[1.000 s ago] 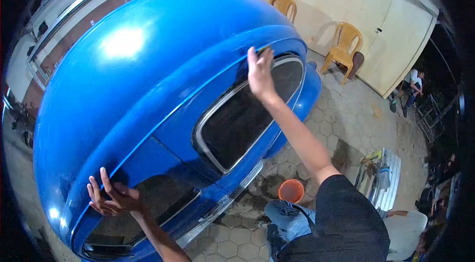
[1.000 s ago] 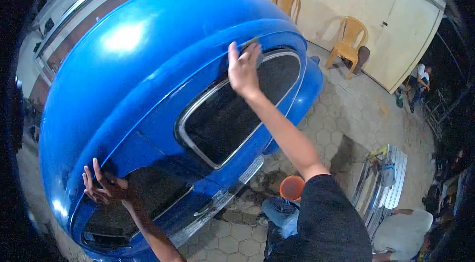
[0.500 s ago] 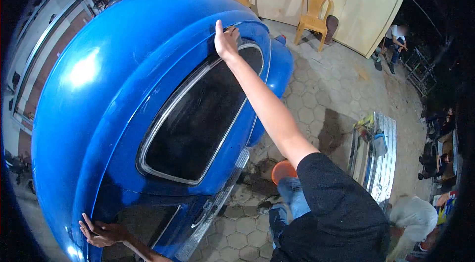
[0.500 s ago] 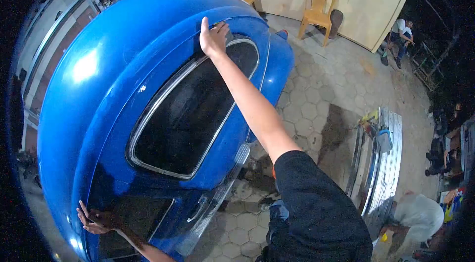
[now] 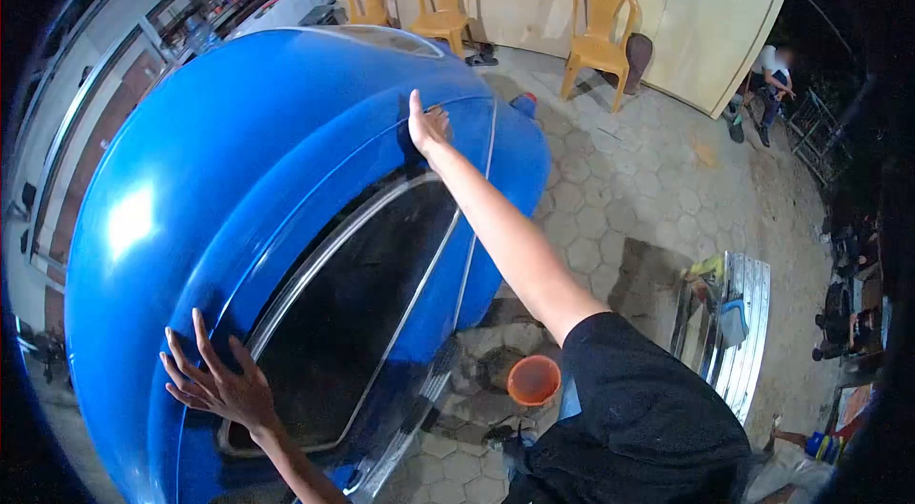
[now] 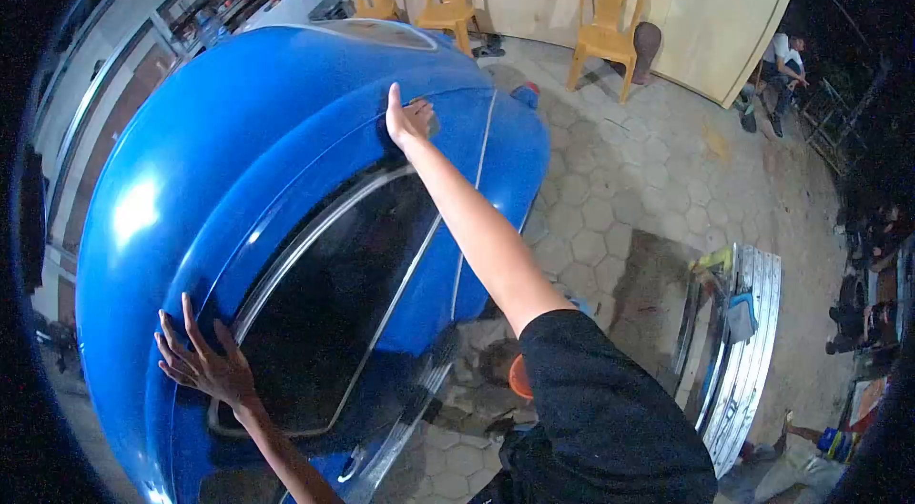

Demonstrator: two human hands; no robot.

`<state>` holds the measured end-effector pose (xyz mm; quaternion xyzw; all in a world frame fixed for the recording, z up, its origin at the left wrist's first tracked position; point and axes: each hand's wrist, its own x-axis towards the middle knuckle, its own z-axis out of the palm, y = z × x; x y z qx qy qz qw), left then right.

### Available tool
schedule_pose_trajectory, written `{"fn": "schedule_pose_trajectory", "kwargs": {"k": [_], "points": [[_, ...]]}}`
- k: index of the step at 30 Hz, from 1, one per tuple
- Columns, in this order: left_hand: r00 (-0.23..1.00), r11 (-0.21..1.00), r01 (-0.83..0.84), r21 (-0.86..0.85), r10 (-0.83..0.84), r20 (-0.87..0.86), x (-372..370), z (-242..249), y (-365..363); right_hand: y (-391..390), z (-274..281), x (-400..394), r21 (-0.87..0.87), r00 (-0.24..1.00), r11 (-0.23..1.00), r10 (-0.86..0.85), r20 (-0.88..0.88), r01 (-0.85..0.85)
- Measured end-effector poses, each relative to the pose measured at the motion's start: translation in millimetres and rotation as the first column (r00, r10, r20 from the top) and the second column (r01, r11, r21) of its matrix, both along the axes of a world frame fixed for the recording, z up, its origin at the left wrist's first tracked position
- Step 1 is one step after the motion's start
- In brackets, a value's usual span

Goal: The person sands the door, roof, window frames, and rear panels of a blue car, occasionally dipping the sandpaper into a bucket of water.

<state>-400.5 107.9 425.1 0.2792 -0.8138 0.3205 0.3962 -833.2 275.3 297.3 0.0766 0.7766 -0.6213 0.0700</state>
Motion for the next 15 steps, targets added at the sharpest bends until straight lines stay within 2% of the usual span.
{"fn": "schedule_pose_trajectory", "kwargs": {"k": [3, 6, 9, 10, 11, 12, 14, 15], "points": [[0.999, 0.999, 0.036, -0.032, -0.035, 0.036, -100.1, -15.6, 42.3, 28.9, -57.5, -81.5, -0.050, 0.993, 0.999, 0.012, 0.114, -0.006], [0.999, 0.998, 0.010, -0.061, -0.007, 0.047, -182.4, -40.0, 76.2, 51.0, -132.9, -156.9, 0.019, 0.995, 0.999, 0.025, 0.097, -0.027], [0.990, 0.993, -0.105, -0.054, 0.110, 0.084, -242.5, -58.0, 96.3, 85.8, -192.9, -218.6, -0.095, 0.992, 0.989, 0.115, 0.048, -0.110], [0.996, 0.998, -0.035, -0.043, 0.039, 0.081, -263.4, -61.7, 109.1, 76.8, -201.2, -227.4, -0.118, 0.997, 0.990, 0.076, 0.028, -0.072], [0.993, 0.999, -0.042, -0.019, 0.044, 0.111, -279.0, -63.0, 120.6, 86.3, -215.2, -221.0, -0.136, 0.985, 0.978, 0.145, -0.097, -0.157], [0.989, 0.999, -0.051, 0.005, 0.049, 0.140, -292.6, -64.1, 132.0, 86.9, -207.2, -195.9, -0.133, 0.984, 0.978, 0.147, -0.103, -0.160], [0.988, 0.998, -0.049, 0.032, 0.044, 0.147, -311.7, -72.2, 143.4, 98.2, -194.2, -134.5, -0.109, 0.936, 0.943, 0.291, -0.198, -0.316], [0.985, 0.998, -0.064, 0.019, 0.060, 0.159, -314.9, -73.3, 143.0, 111.3, -168.7, -109.9, -0.141, 0.916, 0.911, 0.365, -0.165, -0.388]]}}
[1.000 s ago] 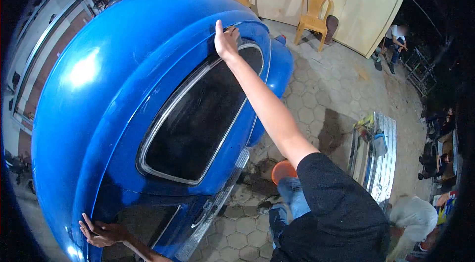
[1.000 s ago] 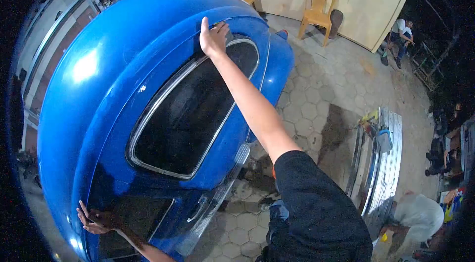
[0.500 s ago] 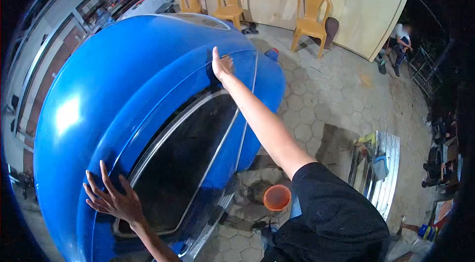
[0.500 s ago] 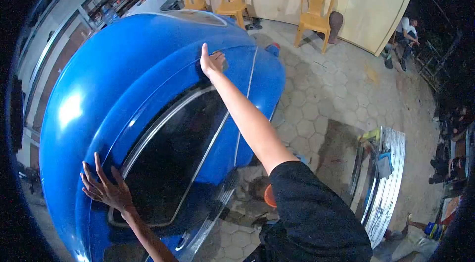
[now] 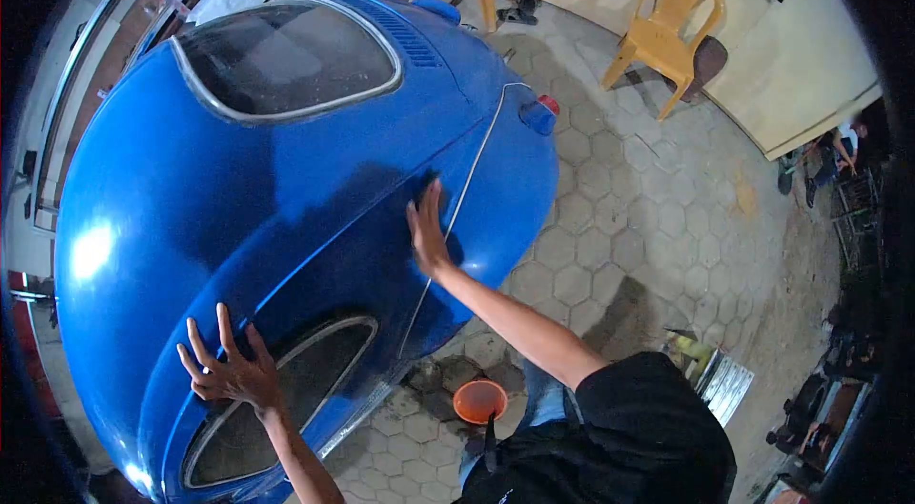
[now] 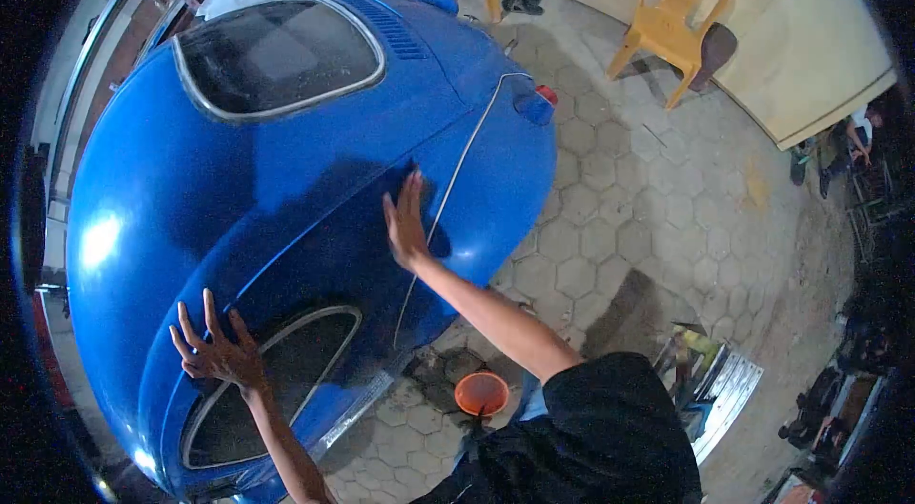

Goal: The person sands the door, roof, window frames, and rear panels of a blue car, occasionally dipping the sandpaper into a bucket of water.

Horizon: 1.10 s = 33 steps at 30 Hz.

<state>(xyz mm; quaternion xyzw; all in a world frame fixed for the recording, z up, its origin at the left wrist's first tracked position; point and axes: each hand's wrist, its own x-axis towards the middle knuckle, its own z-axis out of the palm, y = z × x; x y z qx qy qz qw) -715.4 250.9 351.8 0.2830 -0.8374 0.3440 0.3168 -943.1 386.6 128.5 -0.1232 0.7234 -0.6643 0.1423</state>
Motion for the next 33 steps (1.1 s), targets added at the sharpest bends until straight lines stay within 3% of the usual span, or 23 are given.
{"fn": "schedule_pose_trajectory", "kwargs": {"k": [2, 5, 8, 11, 14, 15, 16, 18, 20, 21, 24, 25, 27, 30, 32, 33], "points": [[0.999, 0.999, -0.032, -0.017, 0.033, 0.027, 3.9, -2.0, -1.9, -0.8, -23.8, -15.1, -0.011, 0.997, 1.000, -0.027, -0.074, 0.026], [0.997, 0.997, -0.053, -0.061, 0.056, 0.055, 7.1, -0.9, -7.7, -10.3, -67.4, -99.3, -0.118, 0.978, 0.971, -0.207, 0.022, 0.208], [0.997, 0.995, -0.054, -0.079, 0.059, 0.050, 10.8, -1.0, -6.4, -14.6, -67.4, -118.5, 0.027, 0.953, 0.962, -0.271, 0.133, 0.270], [0.999, 0.998, -0.039, -0.047, 0.040, 0.027, 3.1, -1.2, -3.8, -10.1, -49.8, -20.6, -0.066, 0.988, 0.987, -0.150, -0.045, 0.147], [0.999, 0.999, -0.044, -0.023, 0.045, 0.023, 4.8, 0.5, 0.2, -8.8, -62.6, -22.9, -0.084, 0.985, 0.985, -0.139, 0.100, 0.147], [0.998, 0.999, -0.047, -0.020, 0.047, 0.029, 5.5, 1.7, -0.9, -7.7, -77.7, -53.4, -0.142, 0.980, 0.970, -0.196, 0.022, 0.197], [0.998, 0.999, -0.048, -0.025, 0.049, 0.026, 6.9, 1.5, -2.6, -3.9, -96.5, -98.9, -0.310, 0.974, 0.931, -0.146, 0.171, 0.194], [0.998, 0.998, -0.053, -0.027, 0.054, 0.017, 7.5, -2.9, -5.4, -8.7, -121.9, -112.6, -0.367, 0.953, 0.903, -0.121, 0.279, 0.222], [0.997, 0.997, -0.075, -0.033, 0.075, 0.014, 8.3, -5.3, -7.5, -17.1, -59.7, -81.7, -0.182, 0.957, 0.949, -0.227, 0.183, 0.259], [0.996, 0.996, -0.084, -0.027, 0.084, 0.019, 8.7, -4.0, -5.8, -13.5, -48.2, -33.9, -0.038, 0.981, 0.983, -0.179, -0.076, 0.177], [0.998, 0.997, -0.067, -0.022, 0.067, 0.002, 8.5, -2.7, -5.3, 1.4, -15.7, 53.7, -0.070, 0.997, 0.997, 0.035, -0.065, -0.040], [0.998, 0.998, -0.058, -0.019, 0.058, -0.004, 6.2, -1.6, -4.1, -2.1, -20.3, 37.6, -0.274, 0.999, 0.961, -0.029, 0.039, 0.038], [0.998, 0.998, -0.056, -0.021, 0.056, 0.001, 3.7, 0.7, -0.6, -15.4, -38.7, -13.5, -0.598, 0.955, 0.763, -0.083, 0.285, 0.245], [0.999, 0.999, -0.039, -0.014, 0.038, -0.016, 3.8, -0.6, -1.9, -23.6, -39.7, -27.6, -0.086, 0.970, 0.971, -0.214, 0.116, 0.224], [0.999, 0.999, -0.029, -0.024, 0.028, -0.025, 4.2, 0.2, -2.6, -23.1, -3.1, 47.7, 0.017, 0.999, 0.999, -0.051, -0.004, 0.051], [0.999, 1.000, -0.020, -0.025, 0.019, -0.028, 3.2, 1.8, -2.3, -17.8, 3.1, 95.0, 0.021, 0.988, 0.999, 0.049, -0.145, -0.046]]}}
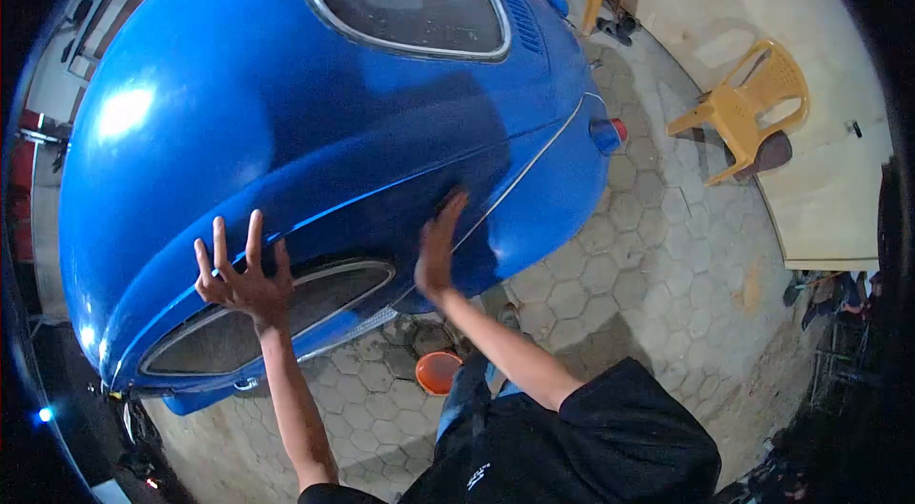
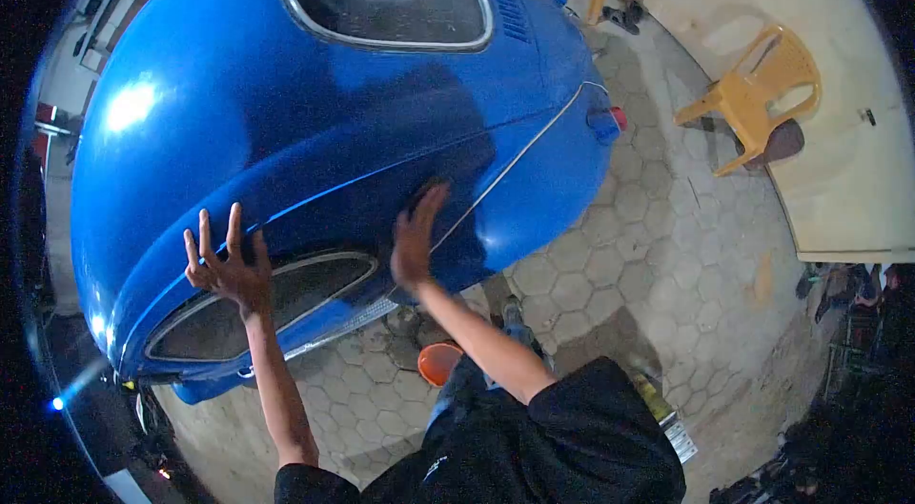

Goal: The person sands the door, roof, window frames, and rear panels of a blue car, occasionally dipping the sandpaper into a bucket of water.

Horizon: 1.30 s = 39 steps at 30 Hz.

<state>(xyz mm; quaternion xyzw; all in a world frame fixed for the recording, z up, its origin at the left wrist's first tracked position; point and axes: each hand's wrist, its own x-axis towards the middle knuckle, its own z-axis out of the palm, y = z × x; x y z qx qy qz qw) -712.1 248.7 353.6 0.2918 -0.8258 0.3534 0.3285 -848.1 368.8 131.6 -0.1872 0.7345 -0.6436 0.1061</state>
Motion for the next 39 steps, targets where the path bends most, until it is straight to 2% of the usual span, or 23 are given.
{"fn": "schedule_pose_trajectory", "kwargs": {"k": [3, 4, 6, 8, 10, 13, 16, 19, 20, 22, 23, 24, 26, 27, 28, 30, 31, 32, 33, 34, 35, 37, 39], "points": [[1.000, 1.000, 0.000, 0.022, 0.000, 0.003, 0.5, 3.3, 3.8, 15.4, 8.1, 12.0, 0.042, 0.980, 0.995, 0.094, -0.176, -0.088], [1.000, 1.000, -0.003, 0.019, 0.003, 0.001, 0.1, 3.3, 2.8, 8.6, 13.7, -9.9, -0.073, 0.997, 0.996, 0.047, -0.065, -0.052], [1.000, 0.999, -0.016, 0.032, 0.015, 0.009, 2.2, 2.3, 2.3, -5.2, 30.4, -31.0, -0.095, 0.997, 0.995, -0.041, -0.060, 0.035], [1.000, 0.999, 0.010, 0.051, -0.009, -0.016, 2.7, 1.6, 3.3, -4.5, 38.7, -17.5, -0.099, 0.983, 0.994, 0.022, -0.181, -0.041], [0.995, 0.993, 0.082, 0.088, -0.076, -0.071, 4.1, 3.5, 0.9, 9.2, 35.9, 30.4, -0.050, 0.882, 0.959, 0.237, -0.408, -0.280], [0.980, 0.974, 0.181, 0.135, -0.167, -0.108, 8.5, 12.3, 2.5, 19.5, -5.2, 27.6, 0.117, 0.778, 0.935, 0.345, -0.525, -0.335], [0.919, 0.908, 0.371, 0.193, -0.328, -0.220, 13.5, 13.4, -2.7, 4.4, 61.3, 27.4, 0.041, 0.702, 0.941, 0.279, -0.655, -0.336], [0.825, 0.841, 0.516, 0.163, -0.437, -0.359, 16.5, 7.6, -8.6, -6.9, 130.4, 8.8, 0.359, 0.342, 0.771, 0.578, -0.741, -0.526], [0.814, 0.843, 0.515, 0.154, -0.425, -0.397, 17.3, 3.1, -7.9, -9.7, 126.4, -2.6, 0.444, 0.273, 0.750, 0.616, -0.739, -0.490], [0.808, 0.859, 0.480, 0.178, -0.353, -0.472, 34.0, -7.0, 3.6, -5.2, 101.0, -24.8, 0.493, 0.219, 0.756, 0.617, -0.756, -0.431], [0.806, 0.873, 0.445, 0.198, -0.295, -0.513, 45.3, -13.8, 17.5, 2.6, 83.1, -38.0, 0.458, 0.227, 0.786, 0.577, -0.785, -0.415], [0.837, 0.909, 0.344, 0.236, -0.183, -0.515, 59.7, -25.5, 33.0, 14.9, 59.2, -51.6, 0.439, 0.283, 0.797, 0.571, -0.770, -0.415], [0.855, 0.902, 0.178, 0.393, 0.056, -0.516, 99.6, -72.8, 65.7, 17.7, 46.7, -60.2, 0.376, 0.343, 0.829, 0.525, -0.779, -0.415], [0.865, 0.825, 0.066, 0.562, 0.234, -0.444, 121.7, -105.3, 86.5, 18.0, 45.3, -53.8, 0.330, 0.363, 0.844, 0.492, -0.792, -0.423], [0.827, 0.761, -0.029, 0.648, 0.383, -0.412, 143.3, -142.2, 110.6, 19.0, 49.2, -45.3, 0.287, 0.384, 0.856, 0.461, -0.800, -0.429], [0.825, 0.448, -0.227, 0.865, 0.560, -0.074, 202.8, -251.9, 158.5, 6.6, 64.1, -24.5, 0.262, 0.370, 0.853, 0.447, -0.814, -0.452], [0.789, 0.446, -0.125, 0.886, 0.586, -0.184, 232.0, -298.8, 197.1, -2.1, 76.3, -15.7, 0.245, 0.368, 0.856, 0.431, -0.824, -0.455], [0.683, 0.130, -0.150, 0.980, 0.730, 0.008, 258.3, -347.4, 253.6, -11.0, 101.7, -8.3, 0.332, 0.261, 0.794, 0.510, -0.820, -0.510], [0.574, -0.214, -0.177, 0.961, 0.771, 0.277, 282.4, -389.4, 307.8, -20.4, 136.4, 4.0, 0.422, 0.151, 0.722, 0.582, -0.799, -0.548], [0.478, -0.482, -0.108, 0.869, 0.742, 0.471, 296.3, -412.1, 368.6, -31.7, 176.2, 20.7, 0.457, 0.100, 0.658, 0.627, -0.772, -0.598], [0.416, -0.644, -0.003, 0.765, 0.695, 0.587, 299.1, -419.5, 414.5, -42.9, 204.3, 27.8, 0.489, 0.051, 0.609, 0.656, -0.753, -0.625], [0.352, -0.746, 0.207, 0.633, 0.660, 0.664, 287.8, -418.1, 481.8, -40.8, 204.2, 16.6, 0.484, 0.052, 0.640, 0.633, -0.772, -0.596], [0.287, -0.714, 0.359, 0.601, 0.697, 0.657, 266.4, -413.1, 507.2, -27.6, 179.8, -8.6, 0.468, 0.101, 0.684, 0.617, -0.781, -0.559]]}}
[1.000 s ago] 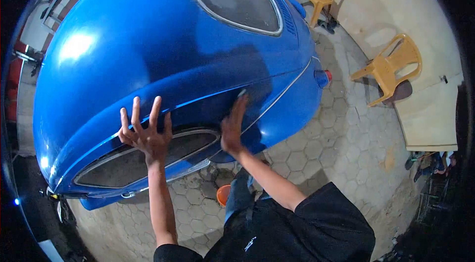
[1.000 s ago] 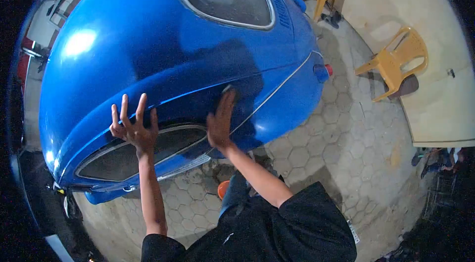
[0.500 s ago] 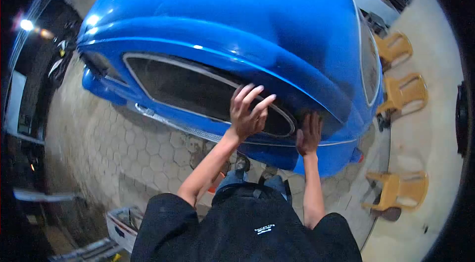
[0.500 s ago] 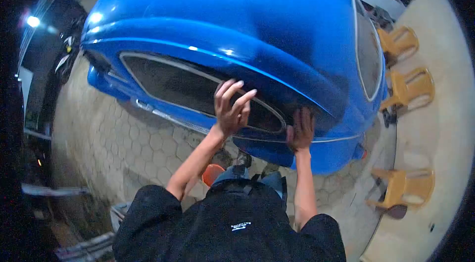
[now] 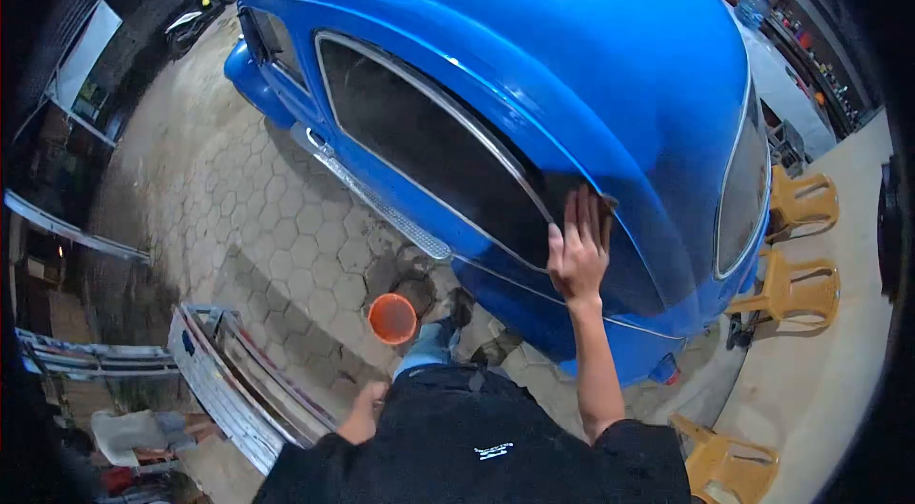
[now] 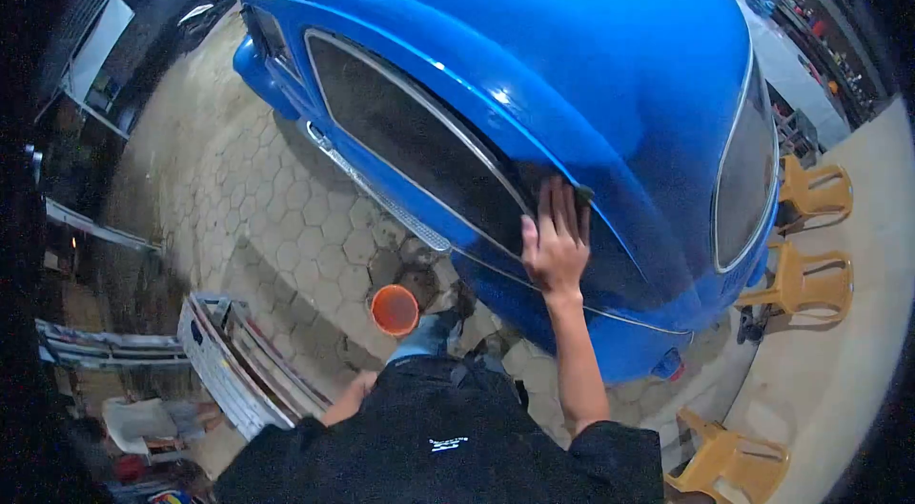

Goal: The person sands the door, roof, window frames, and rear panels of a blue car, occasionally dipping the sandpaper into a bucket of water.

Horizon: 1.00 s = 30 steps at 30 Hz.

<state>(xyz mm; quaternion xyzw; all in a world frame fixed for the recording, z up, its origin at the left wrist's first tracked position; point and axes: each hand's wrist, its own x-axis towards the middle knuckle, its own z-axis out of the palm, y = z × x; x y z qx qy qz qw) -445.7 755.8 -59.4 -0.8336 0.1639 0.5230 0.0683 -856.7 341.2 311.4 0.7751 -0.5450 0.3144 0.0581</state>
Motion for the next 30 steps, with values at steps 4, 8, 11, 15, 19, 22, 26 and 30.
{"fn": "schedule_pose_trajectory", "kwargs": {"k": [4, 8, 11, 15, 19, 22, 26, 30], "points": [[0.990, 0.989, -0.140, -0.039, 0.139, -0.029, -38.2, 28.1, 4.9, 11.7, -30.3, -20.3, 0.062, 0.998, 0.998, -0.019, -0.061, 0.023], [0.921, 0.996, 0.003, 0.088, 0.032, -0.389, 1.7, -41.5, 11.6, -28.6, 46.4, 46.2, -0.001, 0.986, 0.989, 0.150, -0.072, -0.150], [0.949, 0.990, -0.137, 0.017, 0.136, -0.285, 41.5, -48.8, -48.4, -45.8, 66.2, 91.1, -0.071, 0.981, 0.990, 0.105, -0.164, -0.118], [0.913, 0.788, -0.405, -0.464, 0.375, -0.160, 55.2, -25.5, -176.1, -38.9, 42.9, 74.5, -0.075, 0.988, 0.997, -0.003, -0.152, -0.009], [0.908, 0.843, -0.340, -0.418, 0.179, -0.378, 109.0, -65.8, -243.0, -35.7, 22.7, 91.0, -0.178, 0.983, 0.970, -0.175, -0.046, 0.164], [0.901, 0.888, -0.201, -0.413, 0.002, -0.434, 134.8, -93.2, -259.1, -66.9, 59.1, 140.6, -0.118, 0.991, 0.993, 0.014, -0.137, -0.030], [0.938, 0.947, 0.053, -0.317, -0.156, -0.310, 181.6, -106.2, -270.0, -99.5, 92.1, 183.9, -0.044, 0.974, 0.992, 0.109, -0.199, -0.120], [0.932, 0.878, -0.271, -0.395, 0.136, -0.336, 175.6, -60.6, -272.2, -73.3, 68.4, 142.6, -0.063, 0.967, 0.997, 0.021, -0.253, -0.038]]}}
